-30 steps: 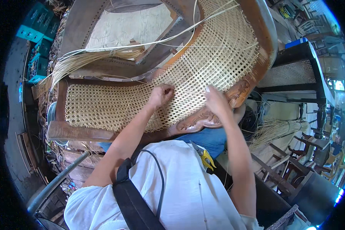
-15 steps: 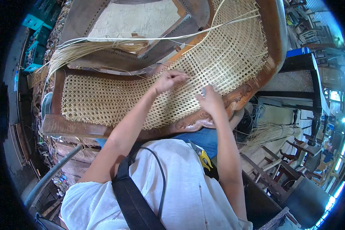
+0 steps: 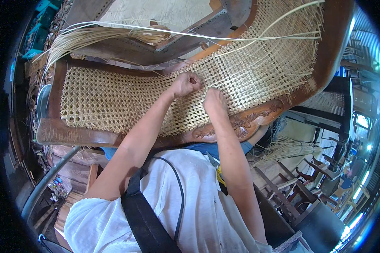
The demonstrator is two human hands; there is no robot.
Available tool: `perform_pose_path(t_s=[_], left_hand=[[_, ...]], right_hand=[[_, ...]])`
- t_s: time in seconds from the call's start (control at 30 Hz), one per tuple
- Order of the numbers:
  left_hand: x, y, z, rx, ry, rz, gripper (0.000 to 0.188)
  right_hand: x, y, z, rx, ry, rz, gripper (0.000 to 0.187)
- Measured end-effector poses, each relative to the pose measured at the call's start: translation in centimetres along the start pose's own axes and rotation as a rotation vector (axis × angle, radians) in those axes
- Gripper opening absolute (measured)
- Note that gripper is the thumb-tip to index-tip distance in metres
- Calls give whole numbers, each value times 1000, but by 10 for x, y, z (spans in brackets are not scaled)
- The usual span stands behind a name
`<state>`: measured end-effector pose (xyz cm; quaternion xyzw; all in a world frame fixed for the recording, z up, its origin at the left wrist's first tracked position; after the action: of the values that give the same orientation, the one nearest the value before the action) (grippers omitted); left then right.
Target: Repairing and weaving the rattan mesh on a wooden chair back.
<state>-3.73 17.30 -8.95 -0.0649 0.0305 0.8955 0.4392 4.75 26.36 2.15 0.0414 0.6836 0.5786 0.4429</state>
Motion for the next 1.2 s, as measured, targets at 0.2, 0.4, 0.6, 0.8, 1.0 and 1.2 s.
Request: perform_pose_path(t_s=[0.2, 0.4, 0.6, 0.8, 1.0, 1.2], left_hand=[[8, 4, -5, 91, -29, -125, 10], [9, -13, -1, 116, -182, -194, 15], [-6, -16, 9, 314, -174, -85, 16], [-13, -21, 44, 427, -163, -159, 19], [-12, -75, 91, 71, -408, -184, 25], [6, -20, 43, -153, -153, -71, 17]], right_hand=[[2, -10, 17, 129, -44, 17, 27], [4, 13, 2, -63, -128, -87, 26], [-9, 36, 28, -235, -119, -38, 45], [-58, 81, 128, -267, -134, 245, 40], [-86, 105, 97, -99, -154, 304, 38], [-40, 37, 59, 67, 51, 64, 26]])
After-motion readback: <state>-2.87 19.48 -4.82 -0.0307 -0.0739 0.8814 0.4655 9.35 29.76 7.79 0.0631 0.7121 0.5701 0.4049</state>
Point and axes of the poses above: each hand's wrist, its own x-axis towards the middle knuckle, its own y-axis out of the back of the hand, z = x × y, the point moved 4 cm from there along x, towards the middle knuckle, and after that the axes turned 9 degrees about -y, right-handed, at the moved point
